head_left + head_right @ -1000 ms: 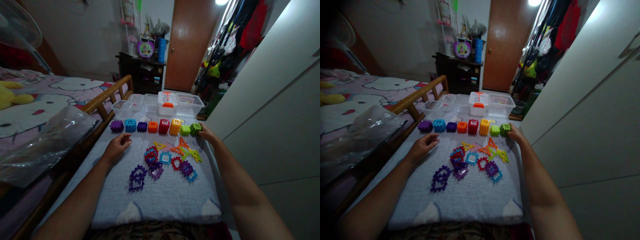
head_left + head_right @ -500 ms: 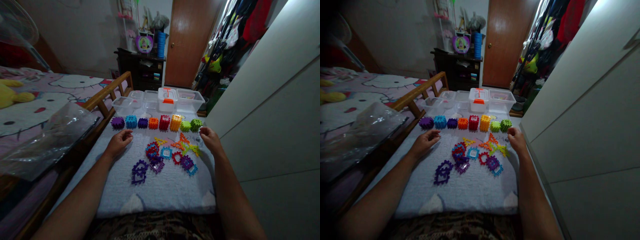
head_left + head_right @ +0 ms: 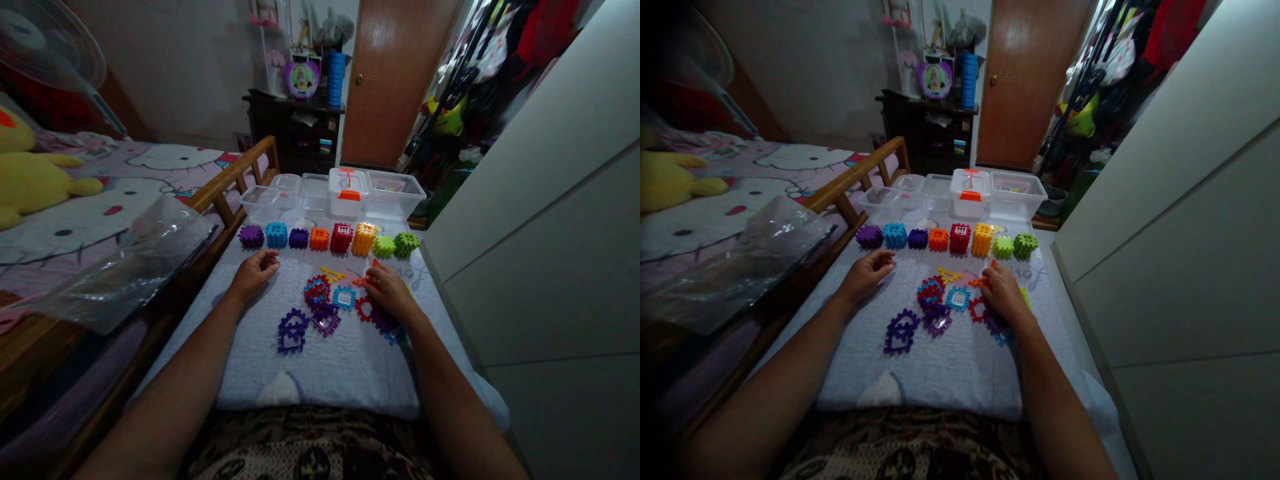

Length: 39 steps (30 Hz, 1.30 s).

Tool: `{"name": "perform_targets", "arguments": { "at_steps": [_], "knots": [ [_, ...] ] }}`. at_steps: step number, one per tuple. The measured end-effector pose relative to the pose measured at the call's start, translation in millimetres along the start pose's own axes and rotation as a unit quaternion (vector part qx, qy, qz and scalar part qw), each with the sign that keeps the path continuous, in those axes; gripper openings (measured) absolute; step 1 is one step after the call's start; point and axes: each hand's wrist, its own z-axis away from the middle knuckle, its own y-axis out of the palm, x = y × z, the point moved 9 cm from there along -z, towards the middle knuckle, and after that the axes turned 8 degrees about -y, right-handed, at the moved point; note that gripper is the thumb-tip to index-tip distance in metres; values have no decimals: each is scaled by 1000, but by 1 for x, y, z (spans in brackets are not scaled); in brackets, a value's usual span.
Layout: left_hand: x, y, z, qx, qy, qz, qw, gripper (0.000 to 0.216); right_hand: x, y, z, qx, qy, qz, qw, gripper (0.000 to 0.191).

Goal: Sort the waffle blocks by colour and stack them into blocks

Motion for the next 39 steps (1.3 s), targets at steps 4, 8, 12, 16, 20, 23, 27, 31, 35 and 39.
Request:
{"name": "perform_targets", "arguments": {
  "at_steps": [4, 8, 12, 16, 20, 23, 27, 31, 35, 39],
  "knots": [
    [2, 0, -1, 2, 1, 6, 1000, 45, 23, 0, -4, -22, -24, -11, 999, 17],
    [1, 0, 0, 0, 4, 3, 1000, 45, 63, 10, -4, 49, -106, -32, 993, 28],
    [1, 2, 0, -5, 8, -18, 1000, 44, 74, 16, 0, 81, -117, -33, 989, 36],
    [-8, 6, 5, -3, 22, -52, 998, 41, 69, 15, -1, 58, -105, -46, 992, 24],
    [-39, 16, 18, -4, 69, -92, 993, 36, 54, 12, -4, 17, -54, -67, 996, 28],
    [-59, 43, 29, 70, 102, -142, 982, 30, 47, 13, -6, -2, -32, -85, 996, 34],
    [-64, 79, 42, 178, 125, -190, 957, 24, 49, 15, -7, -15, -45, -62, 997, 34],
    [-56, 83, 43, 184, 93, -187, 961, 28, 50, 9, -5, -32, -50, 7, 998, 37],
    [-49, 85, 45, 213, 46, -175, 960, 32, 52, 12, -2, 3, -51, 40, 998, 54],
    [-45, 90, 47, 243, 10, -129, 961, 35, 50, 15, -1, 19, -43, 38, 998, 54]
  ]
}}
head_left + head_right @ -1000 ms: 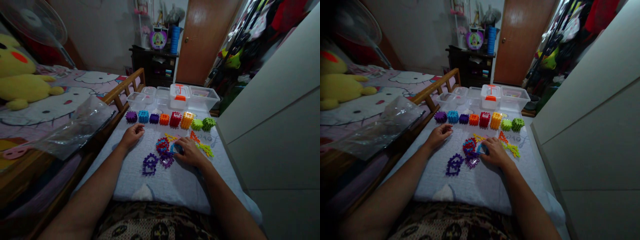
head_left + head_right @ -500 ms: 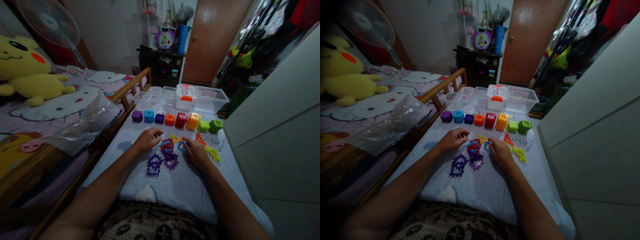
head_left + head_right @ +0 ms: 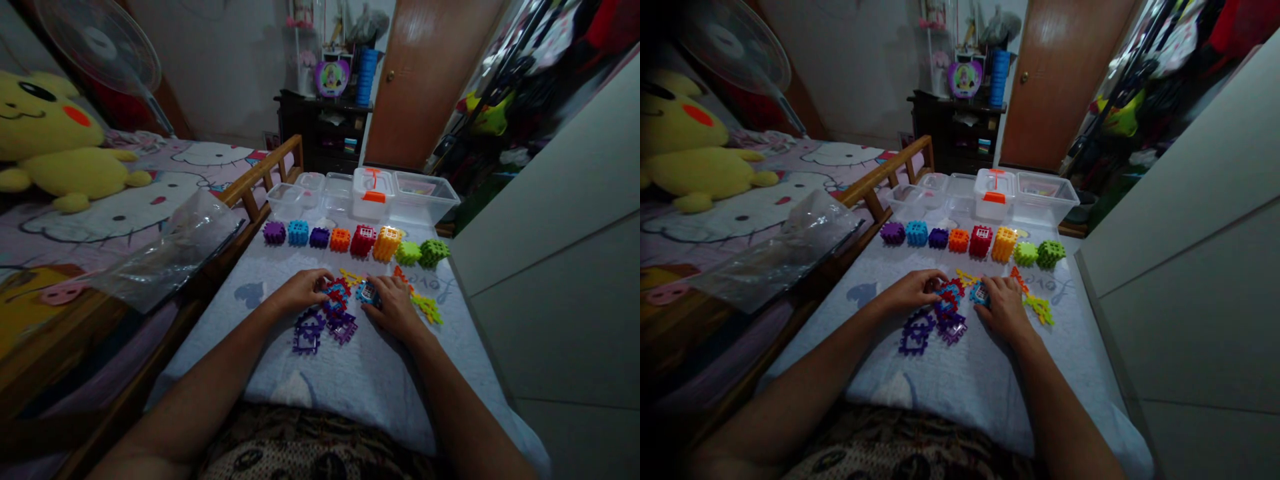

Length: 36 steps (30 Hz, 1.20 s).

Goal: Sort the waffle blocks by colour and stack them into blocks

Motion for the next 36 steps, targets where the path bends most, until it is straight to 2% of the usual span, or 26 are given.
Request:
{"name": "perform_targets", "arguments": {
  "at_steps": [4, 10, 15, 22, 30, 36],
  "knots": [
    [0, 1, 0, 8, 16, -4, 1000, 34, 1, 1, -1, -6, -6, -20, 1000, 51],
    [-8, 0, 1, -31, 80, -80, 993, 22, 6, -3, -2, -44, -25, -40, 998, 48],
    [-5, 2, -1, -65, 64, -111, 990, 20, 10, -2, -2, -53, -40, -59, 996, 48],
    [-8, -1, 1, -73, 63, -98, 991, 10, 10, 0, -3, -45, -45, -73, 995, 46],
    [-5, -1, -2, -83, 31, -107, 990, 6, 11, 0, -2, -41, -48, -77, 995, 42],
    [-1, -4, 1, -83, 36, -38, 995, 6, 12, 0, -2, -41, -44, -75, 995, 38]
  ]
}}
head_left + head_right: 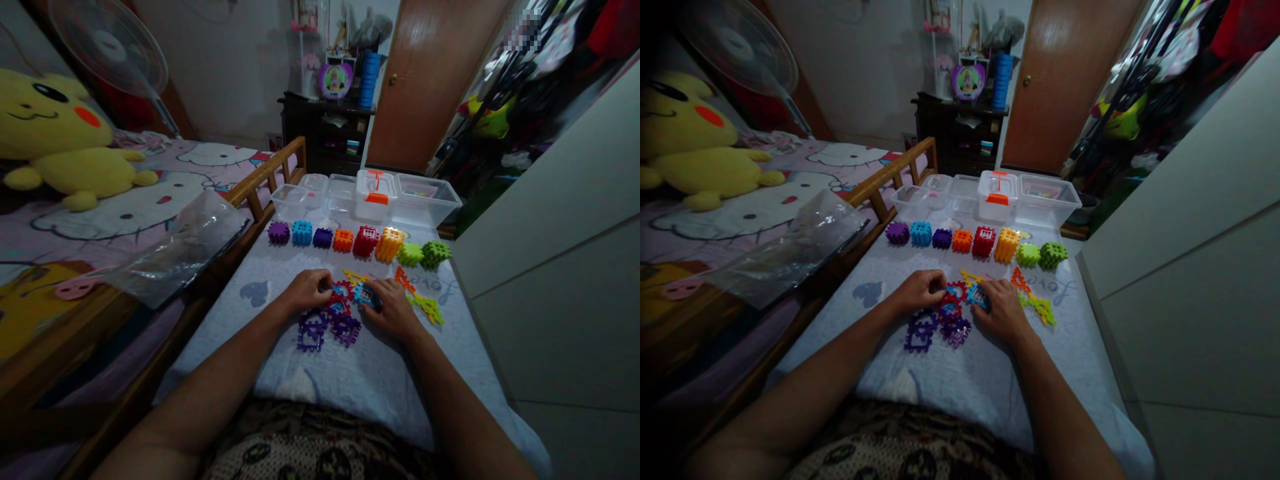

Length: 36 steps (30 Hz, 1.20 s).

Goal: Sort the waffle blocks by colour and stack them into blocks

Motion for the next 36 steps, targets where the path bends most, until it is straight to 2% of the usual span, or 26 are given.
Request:
{"name": "perform_targets", "arguments": {
  "at_steps": [3, 6, 9, 12, 15, 19, 22, 25, 31, 36],
  "knots": [
    [9, -8, -2, -11, -8, 94, 995, 10, 0, 0, -1, 5, -1, 2, 1000, 39],
    [19, -27, -5, -61, -5, 163, 985, 22, 1, -2, -3, 18, 0, 8, 1000, 41],
    [29, -50, -3, -144, -15, 162, 976, 20, 6, -5, -11, 32, -1, 19, 999, 40],
    [31, -65, 1, -199, -12, 97, 975, 12, 14, -2, -23, 63, -4, 24, 998, 39],
    [22, -61, 1, -177, 33, 13, 984, 8, 24, 7, -35, 78, -13, 9, 997, 43],
    [16, -42, -2, -84, 78, -76, 990, 16, 28, 8, -43, 36, -26, -22, 999, 47],
    [17, -34, -2, -46, 78, -95, 991, 34, 12, -6, -38, -4, -8, -31, 999, 45],
    [17, -29, -1, -28, 76, -106, 991, 49, -19, -29, -23, -36, 40, -28, 998, 39],
    [18, -27, -3, -35, 63, -114, 991, 47, -89, -51, 17, -50, 188, -35, 980, 33],
    [6, -32, -3, -69, 49, -76, 994, 50, -105, -48, 27, -73, 216, -35, 973, 30]
  ]
}}
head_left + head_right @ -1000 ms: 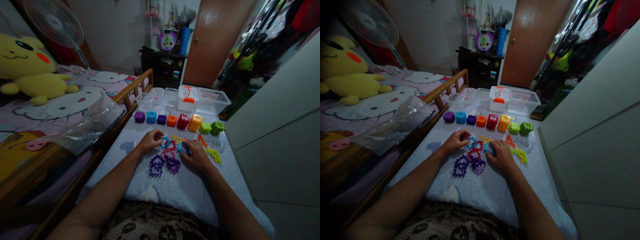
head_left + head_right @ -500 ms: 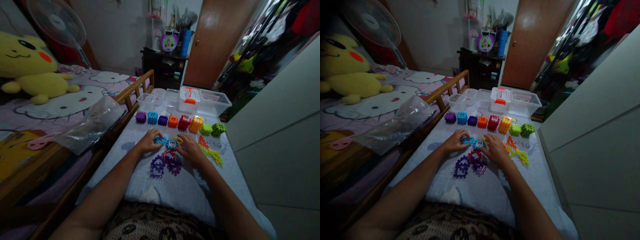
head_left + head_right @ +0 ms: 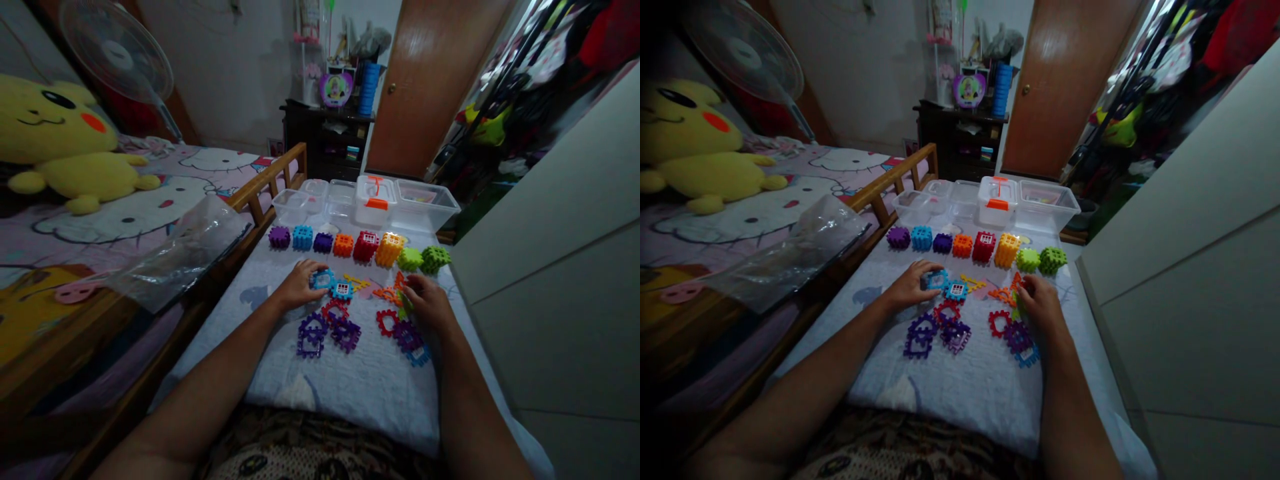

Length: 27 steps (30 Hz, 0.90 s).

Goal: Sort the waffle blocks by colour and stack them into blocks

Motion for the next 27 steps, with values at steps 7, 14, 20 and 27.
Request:
{"name": "perform_targets", "arguments": {
  "at_steps": [7, 14, 20, 27],
  "knots": [
    [-42, 24, -10, 61, 53, -53, 995, 57, 0, 8, 1, 9, 0, -27, 1000, 31],
    [-45, 51, -23, 131, 73, -84, 985, 50, -4, 9, 2, 5, -2, -56, 998, 28],
    [-37, 55, -28, 170, 60, -105, 978, 56, -3, 12, 0, 16, -9, -46, 999, 28],
    [-37, 51, -30, 180, 53, -151, 970, 56, -1, 13, -2, 28, -13, -31, 999, 30]
  ]
}}
